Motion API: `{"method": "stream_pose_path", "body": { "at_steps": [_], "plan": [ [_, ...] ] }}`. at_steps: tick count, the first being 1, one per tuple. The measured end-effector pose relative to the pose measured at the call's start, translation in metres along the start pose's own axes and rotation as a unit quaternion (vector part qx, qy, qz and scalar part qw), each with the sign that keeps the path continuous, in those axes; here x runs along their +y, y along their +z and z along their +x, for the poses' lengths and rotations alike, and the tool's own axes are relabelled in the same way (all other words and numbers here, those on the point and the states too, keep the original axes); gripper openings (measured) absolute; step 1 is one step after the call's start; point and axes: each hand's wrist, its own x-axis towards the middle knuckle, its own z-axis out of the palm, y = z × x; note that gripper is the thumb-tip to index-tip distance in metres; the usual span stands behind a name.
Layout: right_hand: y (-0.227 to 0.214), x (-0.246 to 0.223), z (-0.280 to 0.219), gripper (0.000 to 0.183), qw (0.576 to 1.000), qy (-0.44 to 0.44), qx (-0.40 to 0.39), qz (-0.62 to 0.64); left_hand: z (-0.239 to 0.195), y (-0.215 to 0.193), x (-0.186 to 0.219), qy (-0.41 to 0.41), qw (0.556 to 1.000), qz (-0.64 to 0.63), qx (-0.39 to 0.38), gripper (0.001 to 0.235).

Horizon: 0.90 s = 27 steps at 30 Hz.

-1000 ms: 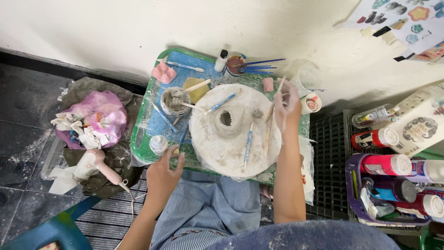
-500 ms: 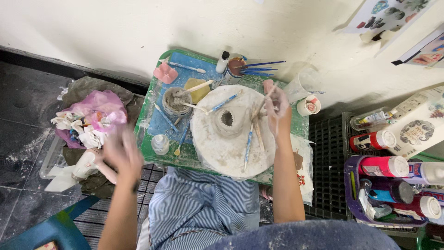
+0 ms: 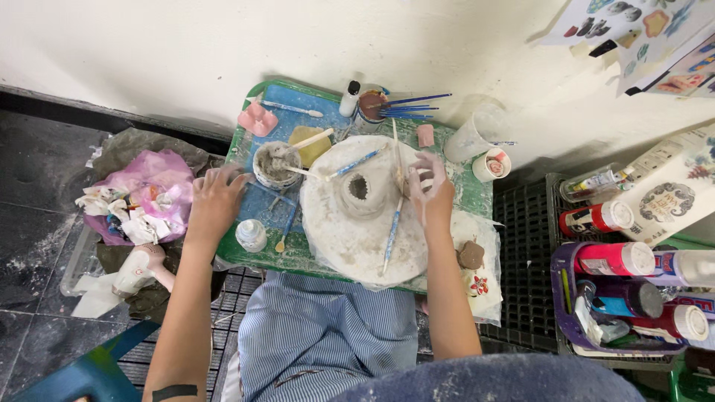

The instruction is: The person works with a small clay piece on a wooden bat, using a brush and their hands to shape and refine the clay into a spiked or tooth-like form.

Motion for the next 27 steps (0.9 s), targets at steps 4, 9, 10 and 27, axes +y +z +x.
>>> {"method": "stream_pose_path", "body": {
  "at_steps": [4, 9, 10, 27],
  "plan": [
    [0.001, -0.001, -0.022, 0.024, 1.0, -0.004, 0.023, 0.015, -0.003, -0.008, 0.001, -0.009, 0.998, -0.051, -0.021, 0.021],
    [0.001, 0.002, -0.05, 0.018, 0.992, 0.045, 0.054, 0.104, -0.023, -0.044, 0.001, -0.061, 0.973, -0.22, 0.031, 0.028],
    [0.002, 0.004, -0.057, 0.016, 0.988, 0.057, 0.063, 0.128, -0.025, -0.054, -0.001, -0.115, 0.961, -0.253, 0.008, 0.028],
    [0.034, -0.007, -0.136, 0.017, 0.914, 0.043, -0.008, 0.404, -0.017, -0.08, 0.184, -0.115, 0.805, -0.582, -0.008, 0.038]
  ]
}}
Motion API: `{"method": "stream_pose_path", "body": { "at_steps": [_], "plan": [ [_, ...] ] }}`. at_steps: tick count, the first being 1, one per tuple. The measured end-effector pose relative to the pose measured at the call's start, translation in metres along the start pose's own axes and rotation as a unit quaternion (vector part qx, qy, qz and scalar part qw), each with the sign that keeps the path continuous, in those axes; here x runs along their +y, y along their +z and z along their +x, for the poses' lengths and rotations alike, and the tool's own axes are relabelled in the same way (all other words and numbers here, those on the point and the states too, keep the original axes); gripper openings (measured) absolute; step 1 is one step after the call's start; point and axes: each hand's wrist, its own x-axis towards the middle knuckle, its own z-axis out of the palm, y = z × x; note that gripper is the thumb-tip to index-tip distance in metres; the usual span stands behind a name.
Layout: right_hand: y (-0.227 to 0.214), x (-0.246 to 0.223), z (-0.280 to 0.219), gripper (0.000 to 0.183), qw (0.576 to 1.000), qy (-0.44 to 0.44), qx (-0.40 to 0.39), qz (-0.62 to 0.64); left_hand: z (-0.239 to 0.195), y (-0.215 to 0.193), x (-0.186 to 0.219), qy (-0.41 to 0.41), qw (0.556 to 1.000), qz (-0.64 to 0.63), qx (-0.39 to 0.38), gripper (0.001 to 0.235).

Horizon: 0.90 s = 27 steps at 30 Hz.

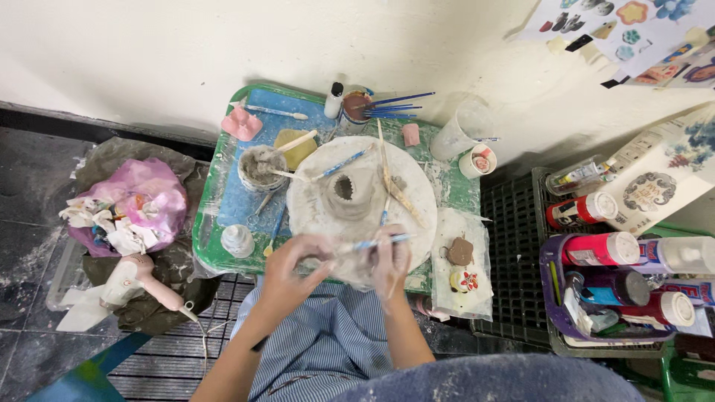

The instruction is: The person works with a small clay piece on a wooden bat, using a brush and their hands to shape and refine the clay into a spiked or tooth-like form.

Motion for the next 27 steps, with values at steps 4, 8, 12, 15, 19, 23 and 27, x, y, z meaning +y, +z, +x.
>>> {"method": "stream_pose_path", "body": {
  "at_steps": [4, 8, 12, 15, 19, 23, 27],
  "plan": [
    [-0.01, 0.003, 0.015, 0.008, 0.985, -0.063, 0.081, -0.139, 0.022, 0.034, -0.023, -0.205, 0.97, 0.122, 0.049, 0.057],
    [-0.011, 0.006, 0.018, 0.008, 0.979, -0.021, 0.099, -0.176, 0.04, 0.034, -0.042, -0.03, 0.969, 0.231, 0.077, 0.064],
    [-0.013, 0.006, 0.02, 0.009, 0.971, -0.003, 0.079, -0.224, 0.055, 0.029, -0.049, -0.019, 0.97, 0.231, 0.07, 0.072],
    [-0.013, 0.008, 0.019, 0.011, 0.968, -0.007, 0.081, -0.238, 0.057, 0.03, -0.05, -0.043, 0.969, 0.235, 0.068, 0.072],
    [-0.012, 0.007, 0.019, 0.011, 0.964, -0.017, 0.072, -0.256, 0.059, 0.034, -0.05, -0.066, 0.962, 0.254, 0.073, 0.074],
    [-0.009, 0.004, 0.02, 0.01, 0.964, -0.02, 0.073, -0.256, 0.059, 0.035, -0.052, -0.011, 0.962, 0.259, 0.092, 0.073],
    [-0.007, 0.001, 0.021, 0.009, 0.968, -0.005, 0.086, -0.237, 0.058, 0.034, -0.053, -0.03, 0.96, 0.26, 0.094, 0.072]
  ]
}}
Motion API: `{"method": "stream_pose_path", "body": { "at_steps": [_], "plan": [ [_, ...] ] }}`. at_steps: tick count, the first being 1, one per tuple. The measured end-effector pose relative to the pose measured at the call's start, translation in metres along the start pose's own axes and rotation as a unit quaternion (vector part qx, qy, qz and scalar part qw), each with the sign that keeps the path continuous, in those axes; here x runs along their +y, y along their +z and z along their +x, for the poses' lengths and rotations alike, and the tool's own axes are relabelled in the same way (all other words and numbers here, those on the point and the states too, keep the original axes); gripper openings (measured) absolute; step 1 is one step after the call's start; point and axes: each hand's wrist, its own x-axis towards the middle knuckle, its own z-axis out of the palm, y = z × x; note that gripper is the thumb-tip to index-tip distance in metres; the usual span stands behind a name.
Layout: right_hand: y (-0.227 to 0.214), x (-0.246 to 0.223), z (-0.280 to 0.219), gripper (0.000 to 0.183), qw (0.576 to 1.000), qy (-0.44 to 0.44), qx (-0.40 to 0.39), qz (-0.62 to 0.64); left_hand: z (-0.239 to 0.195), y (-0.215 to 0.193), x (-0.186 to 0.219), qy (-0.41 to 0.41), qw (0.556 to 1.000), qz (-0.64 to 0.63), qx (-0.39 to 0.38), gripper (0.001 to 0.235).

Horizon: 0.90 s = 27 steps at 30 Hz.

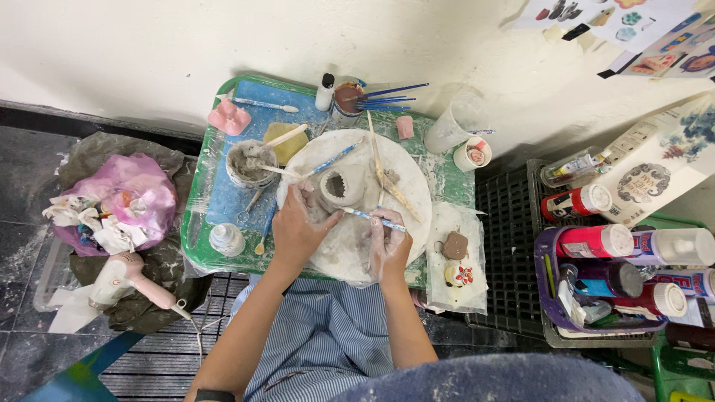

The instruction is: The person works with a small clay piece on a wooden bat, using a brush and their hands to shape and refine the clay into a spiked or tooth-like form.

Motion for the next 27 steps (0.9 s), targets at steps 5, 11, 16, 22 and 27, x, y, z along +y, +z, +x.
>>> {"method": "stream_pose_path", "body": {
  "at_steps": [5, 11, 16, 22, 27],
  "plan": [
    [0.0, -0.003, 0.001, 0.009, 1.0, 0.001, 0.006, 0.001, -0.001, 0.001, -0.001, 0.005, 1.0, 0.008, 0.006, 0.073],
    [-0.003, -0.011, 0.001, 0.01, 0.999, -0.02, 0.016, -0.03, -0.002, 0.001, -0.002, 0.007, 1.0, 0.013, 0.006, 0.071],
    [-0.006, -0.011, -0.001, 0.01, 0.999, -0.004, 0.037, -0.027, -0.005, 0.001, -0.001, 0.001, 1.0, 0.014, -0.001, 0.071],
    [-0.009, 0.001, -0.001, 0.01, 0.992, 0.001, 0.083, 0.097, -0.004, 0.002, 0.003, 0.029, 0.999, 0.041, 0.01, 0.083],
    [-0.008, 0.004, 0.0, 0.011, 0.994, -0.014, 0.068, 0.089, -0.002, 0.001, 0.005, -0.001, 0.999, 0.045, -0.006, 0.081]
  ]
}}
